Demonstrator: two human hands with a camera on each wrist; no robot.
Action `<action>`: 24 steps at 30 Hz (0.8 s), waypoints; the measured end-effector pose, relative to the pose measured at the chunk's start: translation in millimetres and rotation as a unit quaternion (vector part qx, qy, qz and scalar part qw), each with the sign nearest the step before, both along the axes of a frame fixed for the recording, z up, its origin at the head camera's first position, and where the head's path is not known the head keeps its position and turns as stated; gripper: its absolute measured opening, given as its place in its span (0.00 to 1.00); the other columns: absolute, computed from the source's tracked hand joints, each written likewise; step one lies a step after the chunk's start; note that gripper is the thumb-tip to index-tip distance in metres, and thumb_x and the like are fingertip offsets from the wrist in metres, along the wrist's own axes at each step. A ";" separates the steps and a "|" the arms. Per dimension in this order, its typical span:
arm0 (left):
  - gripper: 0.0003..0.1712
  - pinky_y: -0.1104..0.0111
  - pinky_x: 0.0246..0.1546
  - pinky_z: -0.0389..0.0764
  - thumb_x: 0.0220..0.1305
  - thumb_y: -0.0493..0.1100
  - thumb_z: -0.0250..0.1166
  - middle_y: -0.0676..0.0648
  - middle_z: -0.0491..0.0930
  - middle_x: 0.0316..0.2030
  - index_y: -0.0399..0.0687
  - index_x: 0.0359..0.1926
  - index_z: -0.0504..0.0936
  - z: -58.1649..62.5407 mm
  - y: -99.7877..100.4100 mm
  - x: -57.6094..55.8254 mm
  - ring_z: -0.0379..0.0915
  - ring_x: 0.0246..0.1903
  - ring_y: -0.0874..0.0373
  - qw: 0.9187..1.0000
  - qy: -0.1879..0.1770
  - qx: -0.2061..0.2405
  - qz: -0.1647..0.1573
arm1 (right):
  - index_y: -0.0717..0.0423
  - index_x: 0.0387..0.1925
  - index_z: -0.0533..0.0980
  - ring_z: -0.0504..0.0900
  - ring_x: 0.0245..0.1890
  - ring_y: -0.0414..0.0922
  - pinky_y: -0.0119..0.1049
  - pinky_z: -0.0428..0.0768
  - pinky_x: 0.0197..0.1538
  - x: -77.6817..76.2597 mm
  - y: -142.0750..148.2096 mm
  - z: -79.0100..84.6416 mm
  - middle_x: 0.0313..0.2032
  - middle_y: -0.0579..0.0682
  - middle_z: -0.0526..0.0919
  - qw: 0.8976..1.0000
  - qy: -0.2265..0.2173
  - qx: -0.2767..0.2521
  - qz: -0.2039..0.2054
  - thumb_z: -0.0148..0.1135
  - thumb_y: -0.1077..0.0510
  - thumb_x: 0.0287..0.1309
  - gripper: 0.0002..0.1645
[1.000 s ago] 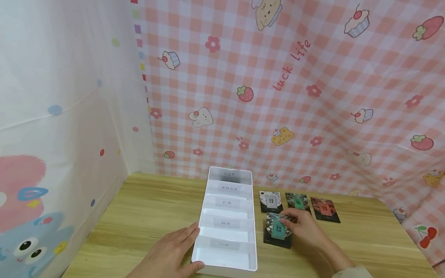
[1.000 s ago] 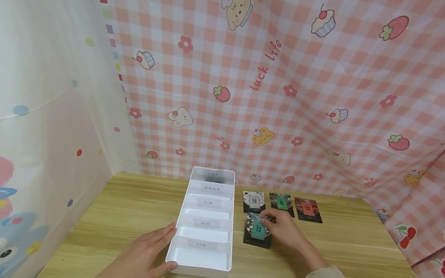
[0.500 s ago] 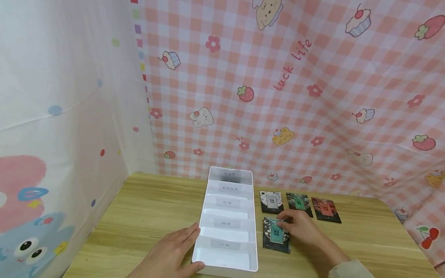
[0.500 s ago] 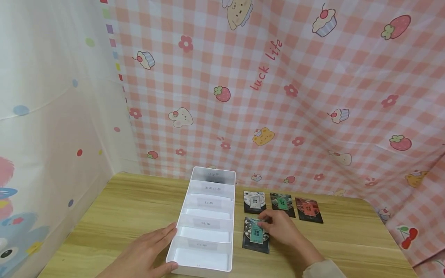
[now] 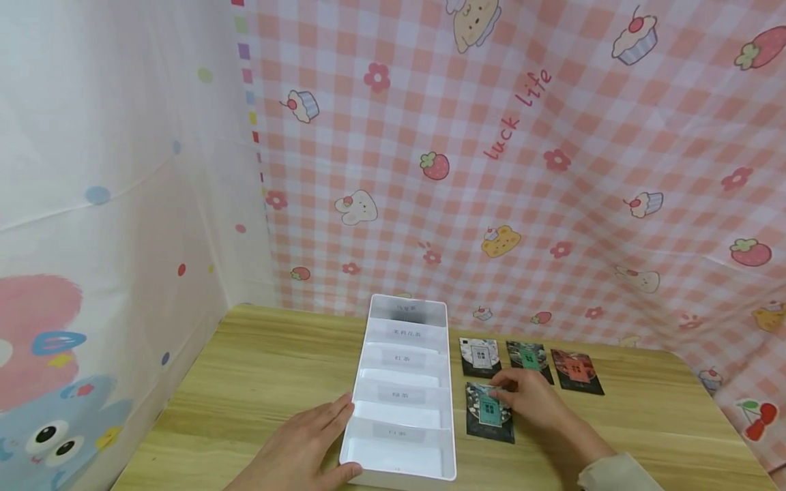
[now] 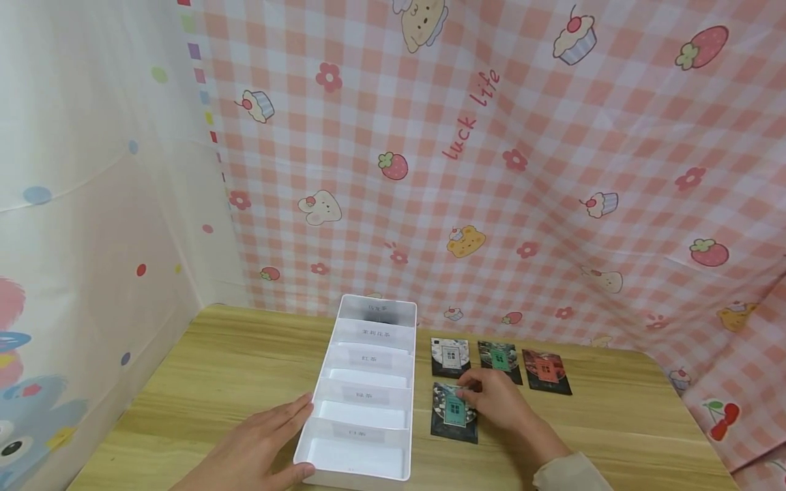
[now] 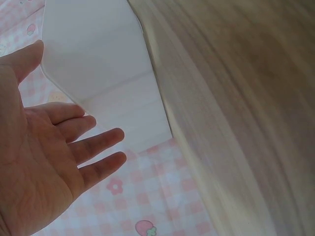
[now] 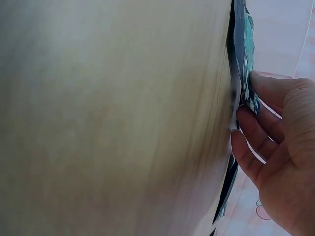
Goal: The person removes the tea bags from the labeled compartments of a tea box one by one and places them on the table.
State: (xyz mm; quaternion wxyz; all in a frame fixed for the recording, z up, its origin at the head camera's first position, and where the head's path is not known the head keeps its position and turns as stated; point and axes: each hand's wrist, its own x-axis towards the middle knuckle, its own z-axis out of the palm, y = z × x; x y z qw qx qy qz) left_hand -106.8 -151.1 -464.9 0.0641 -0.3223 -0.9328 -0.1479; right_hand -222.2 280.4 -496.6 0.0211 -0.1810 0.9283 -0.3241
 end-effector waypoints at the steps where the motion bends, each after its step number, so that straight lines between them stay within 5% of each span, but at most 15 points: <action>1: 0.49 0.49 0.61 0.80 0.73 0.74 0.53 0.42 0.71 0.73 0.36 0.71 0.75 0.0 0.1 0.1 0.75 0.65 0.47 1.000 0.000 0.000 0.000 | 0.50 0.38 0.87 0.81 0.33 0.34 0.32 0.82 0.35 0.1 0.4 -0.3 0.35 0.40 0.87 1.000 0.000 -0.001 -0.003 0.74 0.58 0.63 0.03; 12: 0.50 0.49 0.61 0.80 0.73 0.75 0.53 0.42 0.71 0.73 0.35 0.71 0.75 0.8 1.0 0.8 0.75 0.66 0.46 1.000 -0.013 0.003 0.004 | 0.51 0.36 0.87 0.82 0.35 0.36 0.33 0.82 0.38 -0.1 5.2 1.3 0.35 0.40 0.86 0.999 0.006 -0.006 -0.034 0.74 0.57 0.64 0.02; 19: 0.49 0.49 0.61 0.80 0.73 0.74 0.54 0.41 0.71 0.73 0.35 0.71 0.75 -0.6 0.7 2.2 0.75 0.66 0.46 1.000 -0.004 0.004 0.006 | 0.53 0.42 0.87 0.83 0.37 0.41 0.34 0.82 0.36 0.6 9.3 12.4 0.39 0.45 0.87 0.997 -0.032 -0.030 -0.069 0.71 0.58 0.68 0.04; 24: 0.48 0.50 0.60 0.81 0.73 0.74 0.54 0.41 0.72 0.73 0.35 0.71 0.75 -0.2 1.0 1.8 0.76 0.65 0.46 1.000 0.003 0.005 0.002 | 0.56 0.44 0.87 0.83 0.35 0.40 0.34 0.82 0.34 3.3 12.8 26.5 0.39 0.47 0.88 0.998 0.020 -0.021 -0.062 0.70 0.59 0.68 0.06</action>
